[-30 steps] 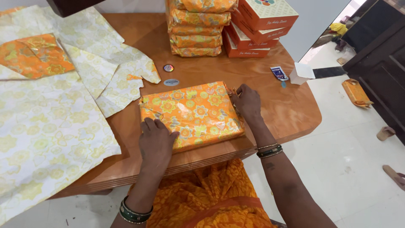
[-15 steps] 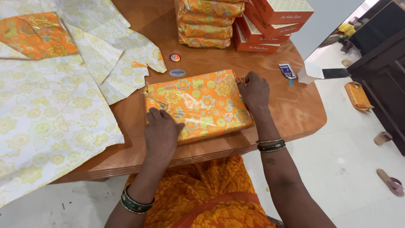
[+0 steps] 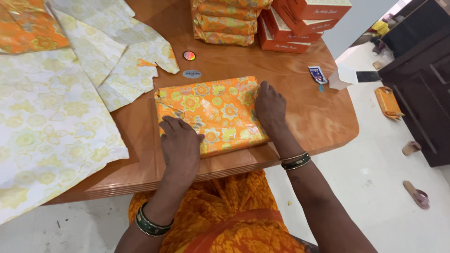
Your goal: The person wraps a rectangular box with patterned paper on a wooden table. They fold the paper around the box, smooth the edges, and stack the finished package with others. The process is repeated for a second box.
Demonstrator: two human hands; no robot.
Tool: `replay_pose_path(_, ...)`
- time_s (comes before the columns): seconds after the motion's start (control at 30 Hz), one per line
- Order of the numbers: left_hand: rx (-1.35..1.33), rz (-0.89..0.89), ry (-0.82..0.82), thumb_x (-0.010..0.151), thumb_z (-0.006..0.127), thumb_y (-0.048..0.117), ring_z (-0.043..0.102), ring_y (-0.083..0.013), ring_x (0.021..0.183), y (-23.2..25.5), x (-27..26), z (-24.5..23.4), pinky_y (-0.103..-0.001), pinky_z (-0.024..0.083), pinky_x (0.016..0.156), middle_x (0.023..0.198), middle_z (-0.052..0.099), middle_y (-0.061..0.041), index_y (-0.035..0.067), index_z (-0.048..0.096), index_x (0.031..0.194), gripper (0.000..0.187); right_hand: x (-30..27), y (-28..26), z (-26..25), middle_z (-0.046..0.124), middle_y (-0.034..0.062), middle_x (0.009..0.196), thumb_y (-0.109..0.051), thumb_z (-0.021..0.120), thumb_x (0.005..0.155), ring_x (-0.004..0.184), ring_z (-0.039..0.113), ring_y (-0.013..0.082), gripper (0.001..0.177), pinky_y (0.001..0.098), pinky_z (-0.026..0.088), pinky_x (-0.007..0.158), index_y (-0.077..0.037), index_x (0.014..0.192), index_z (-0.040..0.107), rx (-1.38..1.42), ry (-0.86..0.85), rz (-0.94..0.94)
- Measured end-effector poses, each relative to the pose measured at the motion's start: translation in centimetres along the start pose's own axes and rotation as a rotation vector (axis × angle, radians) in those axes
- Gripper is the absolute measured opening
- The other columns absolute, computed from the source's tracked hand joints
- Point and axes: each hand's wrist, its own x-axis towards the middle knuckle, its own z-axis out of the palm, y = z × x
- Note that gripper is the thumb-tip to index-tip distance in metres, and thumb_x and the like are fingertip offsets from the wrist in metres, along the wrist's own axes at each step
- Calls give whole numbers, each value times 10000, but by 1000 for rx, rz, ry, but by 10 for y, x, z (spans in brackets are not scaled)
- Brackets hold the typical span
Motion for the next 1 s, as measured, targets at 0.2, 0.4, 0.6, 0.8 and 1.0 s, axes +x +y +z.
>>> replay_pose_path(0.2,-27,22,18,837,709,594,543,-384,1236,-6,-2,-7,-360,575,841,1375,555,-315,-100,627,1284,829,3,9,-36,704,149,804,-277,781,839,795,683,314,330,446,537,727,-27,1030,680,271,-208,59)
replay_pose_path(0.4,-40,13,2,836,696,604,534,-375,1251,-5,-1,-4,-352,568,851,1384,553,-302,-84,624,1296,831,-6,14,-57,697,102,862,-183,761,737,754,682,224,490,329,547,689,-28,1197,695,504,-306,84)
replay_pose_path(0.6,-36,20,4,858,673,615,527,-380,1266,-6,-3,-2,-356,560,875,1395,544,-295,-72,614,1314,826,-21,1,-45,659,140,943,-67,708,787,864,654,318,378,442,530,774,-21,1161,694,344,-63,-47)
replay_pose_path(0.8,-26,8,-10,851,671,611,523,-377,1276,-4,-2,-2,-362,559,884,1403,538,-294,-87,604,1320,843,-34,-21,-42,600,181,1029,-53,671,828,991,615,382,216,490,519,835,-1,1037,659,70,-60,-100)
replay_pose_path(1.0,-76,26,54,894,654,492,566,-365,1204,-6,-1,-1,-383,568,829,1337,592,-298,-64,661,1214,642,-13,21,-46,714,164,936,-75,689,932,799,705,322,153,411,561,720,-35,1044,785,399,-174,-119)
